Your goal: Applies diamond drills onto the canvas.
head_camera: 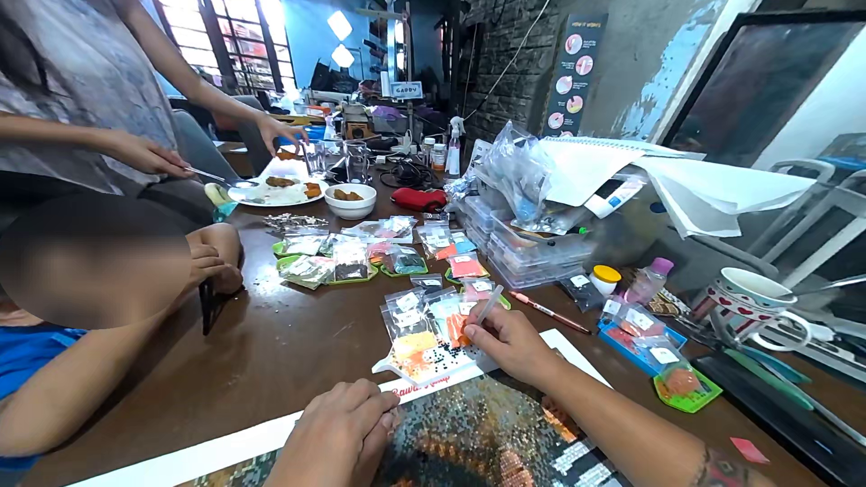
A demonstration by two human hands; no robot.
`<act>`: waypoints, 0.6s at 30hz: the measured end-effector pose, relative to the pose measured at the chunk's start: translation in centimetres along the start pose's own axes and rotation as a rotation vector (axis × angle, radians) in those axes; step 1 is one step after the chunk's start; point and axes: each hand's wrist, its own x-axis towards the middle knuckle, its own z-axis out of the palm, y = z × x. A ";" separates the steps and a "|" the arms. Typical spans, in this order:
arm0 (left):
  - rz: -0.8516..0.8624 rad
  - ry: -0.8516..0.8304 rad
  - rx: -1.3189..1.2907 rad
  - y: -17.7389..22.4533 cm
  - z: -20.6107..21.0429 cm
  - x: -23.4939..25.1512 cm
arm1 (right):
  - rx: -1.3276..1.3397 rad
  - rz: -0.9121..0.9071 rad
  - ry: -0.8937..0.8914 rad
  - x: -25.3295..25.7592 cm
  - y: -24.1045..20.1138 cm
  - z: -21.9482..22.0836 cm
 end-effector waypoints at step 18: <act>0.024 0.100 0.071 -0.7 1.3 0.0 | 0.277 -0.312 -0.176 -3.0 -4.3 2.4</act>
